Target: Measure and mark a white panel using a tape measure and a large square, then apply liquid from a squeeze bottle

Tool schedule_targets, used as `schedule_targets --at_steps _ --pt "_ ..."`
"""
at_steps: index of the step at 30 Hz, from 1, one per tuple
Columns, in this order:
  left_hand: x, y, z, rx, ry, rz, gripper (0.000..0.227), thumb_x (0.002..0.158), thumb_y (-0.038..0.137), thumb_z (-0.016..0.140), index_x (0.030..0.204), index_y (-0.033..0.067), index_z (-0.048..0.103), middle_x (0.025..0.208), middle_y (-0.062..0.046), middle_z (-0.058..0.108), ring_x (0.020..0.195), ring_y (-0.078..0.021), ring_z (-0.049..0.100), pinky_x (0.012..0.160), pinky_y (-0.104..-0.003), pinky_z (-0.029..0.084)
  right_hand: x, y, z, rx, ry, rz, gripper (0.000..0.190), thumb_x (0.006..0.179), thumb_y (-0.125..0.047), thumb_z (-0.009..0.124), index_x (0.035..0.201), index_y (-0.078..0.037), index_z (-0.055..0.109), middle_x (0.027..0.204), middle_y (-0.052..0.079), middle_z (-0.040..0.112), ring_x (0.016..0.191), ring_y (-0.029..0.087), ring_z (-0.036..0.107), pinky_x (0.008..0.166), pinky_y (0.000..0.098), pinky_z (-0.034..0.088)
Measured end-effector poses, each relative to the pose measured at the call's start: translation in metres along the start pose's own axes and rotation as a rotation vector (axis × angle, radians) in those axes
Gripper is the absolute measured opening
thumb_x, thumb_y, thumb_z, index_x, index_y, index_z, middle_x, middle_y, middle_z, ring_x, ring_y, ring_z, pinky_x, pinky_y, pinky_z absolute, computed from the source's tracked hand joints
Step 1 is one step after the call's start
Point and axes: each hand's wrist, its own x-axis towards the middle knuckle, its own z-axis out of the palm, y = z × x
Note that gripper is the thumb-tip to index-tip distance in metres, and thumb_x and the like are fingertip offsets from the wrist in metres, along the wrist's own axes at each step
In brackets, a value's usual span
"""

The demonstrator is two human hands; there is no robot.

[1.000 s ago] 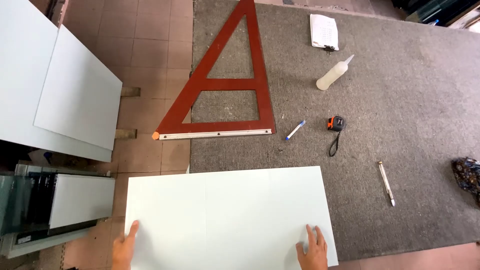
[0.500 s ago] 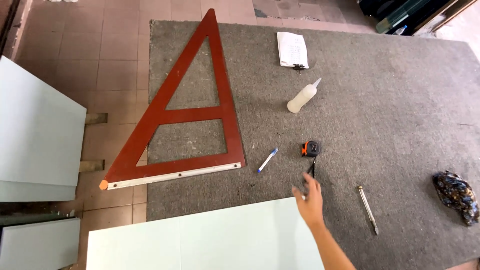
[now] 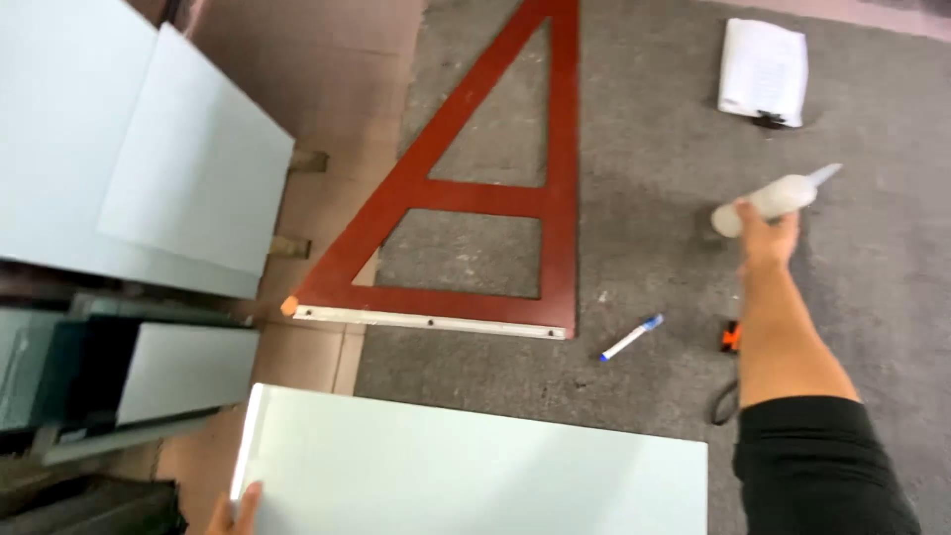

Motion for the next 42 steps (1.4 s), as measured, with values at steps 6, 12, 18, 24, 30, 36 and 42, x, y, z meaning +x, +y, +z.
schedule_targets --at_steps 6,12,18,24,30,36,42 --pt "0.057 0.03 -0.039 -0.169 -0.639 -0.988 0.111 0.089 0.087 0.048 0.171 0.0116 0.044 0.17 -0.025 0.051 0.159 -0.0446 0.043 0.129 -0.057 0.03 -0.129 -0.081 -0.031 -0.019 -0.222 -0.372 0.036 0.128 -0.026 0.057 0.153 -0.002 0.047 0.145 0.017 0.059 0.132 0.029 0.058 0.11 0.0452 0.047" --pt "0.068 0.053 -0.054 -0.104 -0.757 -0.96 0.125 0.079 0.103 0.019 0.179 0.0283 0.027 0.178 -0.01 0.039 0.162 -0.0425 0.036 0.127 -0.071 0.019 -0.386 -0.075 -0.071 -0.422 -0.659 -0.005 0.067 0.089 -0.028 0.076 0.151 -0.014 0.052 0.121 0.01 0.067 0.104 0.028 0.07 0.085 0.0478 0.057" --pt "0.072 0.089 -0.082 -0.179 -0.696 -0.871 0.119 0.082 0.099 0.019 0.177 0.0281 0.03 0.176 -0.006 0.044 0.158 -0.0402 0.042 0.12 -0.061 0.025 -0.572 -0.084 -0.076 -0.735 -1.139 0.01 0.053 0.097 -0.052 0.072 0.137 -0.027 0.047 0.099 0.005 0.073 0.088 0.031 0.074 0.084 0.0417 0.053" --pt "0.075 0.095 -0.088 -0.29 -0.676 -0.842 0.111 0.09 0.092 0.026 0.178 0.0242 0.028 0.178 -0.007 0.04 0.164 -0.0404 0.026 0.122 -0.061 0.024 -0.599 -0.092 -0.044 -0.984 -1.084 -0.186 0.055 0.1 -0.064 0.056 0.141 -0.028 0.053 0.109 0.012 0.079 0.1 0.043 0.074 0.085 0.0568 0.057" --pt "0.075 0.087 -0.077 -0.258 -0.702 -0.798 0.11 0.089 0.095 0.02 0.173 0.0263 0.035 0.172 -0.005 0.048 0.155 -0.0433 0.041 0.118 -0.067 0.028 -0.595 -0.098 -0.024 -1.033 -1.011 -0.287 0.05 0.102 -0.062 0.053 0.138 -0.028 0.054 0.104 0.012 0.078 0.096 0.044 0.073 0.08 0.0581 0.056" --pt "0.071 0.102 -0.111 -0.221 -0.619 -0.61 0.091 0.104 0.09 0.033 0.154 0.0164 0.053 0.149 -0.021 0.068 0.141 -0.0421 0.064 0.125 -0.049 0.036 -0.606 -0.13 -0.032 -1.152 -1.059 -0.309 0.051 0.105 -0.051 0.058 0.151 -0.03 0.053 0.139 0.01 0.078 0.126 0.037 0.077 0.109 0.0522 0.061" --pt "0.079 0.097 -0.089 -0.324 -0.691 -0.807 0.09 0.099 0.086 0.026 0.156 0.0216 0.051 0.164 -0.006 0.055 0.148 -0.0392 0.041 0.113 -0.057 0.027 -0.624 -0.099 -0.057 -1.072 -1.059 -0.299 0.048 0.103 -0.057 0.055 0.141 -0.029 0.054 0.109 0.01 0.081 0.1 0.043 0.075 0.079 0.0584 0.056"
